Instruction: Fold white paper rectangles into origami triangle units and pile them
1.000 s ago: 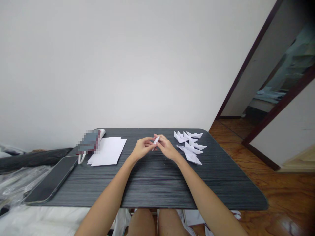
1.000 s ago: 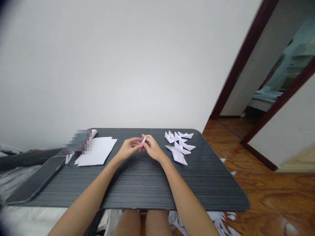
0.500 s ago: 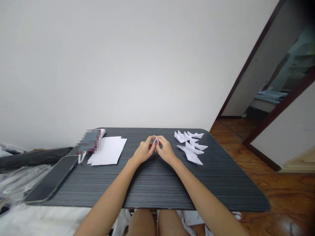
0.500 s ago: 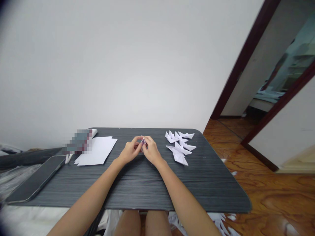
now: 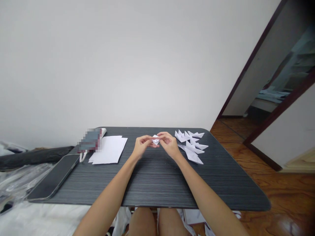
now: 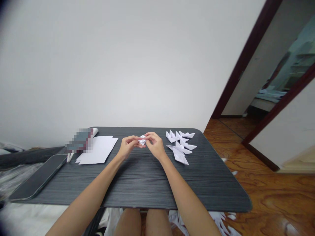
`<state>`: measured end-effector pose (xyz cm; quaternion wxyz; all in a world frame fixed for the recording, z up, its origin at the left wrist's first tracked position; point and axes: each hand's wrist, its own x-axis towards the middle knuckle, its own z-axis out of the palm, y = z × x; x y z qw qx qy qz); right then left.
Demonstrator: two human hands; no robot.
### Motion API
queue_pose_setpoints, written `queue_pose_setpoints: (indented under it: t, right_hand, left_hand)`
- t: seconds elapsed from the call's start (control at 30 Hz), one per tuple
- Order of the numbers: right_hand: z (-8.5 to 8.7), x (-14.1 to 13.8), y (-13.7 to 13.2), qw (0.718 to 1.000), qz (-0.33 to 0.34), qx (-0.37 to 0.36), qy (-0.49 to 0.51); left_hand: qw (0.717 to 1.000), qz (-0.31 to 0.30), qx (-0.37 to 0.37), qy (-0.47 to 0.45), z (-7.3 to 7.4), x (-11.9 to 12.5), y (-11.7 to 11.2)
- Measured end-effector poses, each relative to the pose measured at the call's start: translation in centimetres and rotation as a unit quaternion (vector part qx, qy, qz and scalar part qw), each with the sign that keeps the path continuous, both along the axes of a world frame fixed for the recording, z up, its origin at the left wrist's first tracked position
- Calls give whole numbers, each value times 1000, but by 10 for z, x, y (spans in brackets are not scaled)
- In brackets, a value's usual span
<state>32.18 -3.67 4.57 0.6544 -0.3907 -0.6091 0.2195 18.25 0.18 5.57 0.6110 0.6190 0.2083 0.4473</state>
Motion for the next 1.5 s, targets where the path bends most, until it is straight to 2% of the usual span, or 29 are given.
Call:
queue_pose_setpoints:
  t: [0.17,0.3,0.43,0.6,0.8,1.03,1.23,1.33,1.5]
  right_hand:
    - [0,1,-1,997,-26,9,-68]
    - [-1,0,1,1000,-1,-17,-8]
    - [-5,3,6,992,20,-90,86]
    - [-8,6,4,987,-3,-139,82]
    - [-4,3,1,982,29,-171,74]
    - [-4,1,1,988,-3,-144,62]
    - [-3,-5,0,977,34,-195,81]
    - [-1,-4,-1,979,20,-189,78]
    - [1,-1,-6,986,-34,-159,31]
  left_hand:
    - [999,29,25,19,-3,4,2]
    - [999,22,44,19,-6,8,3]
    - [999,-11,49,6,-8,10,2]
    - [997,-40,49,32,-10,11,0]
    - [995,-12,49,83,-12,13,1]
    - [987,-5,63,144,-9,11,-2]
    - [982,12,90,166,-6,9,-11]
    - [985,-21,73,153,-5,12,-13]
    - [987,-104,-10,125,-3,17,-13]
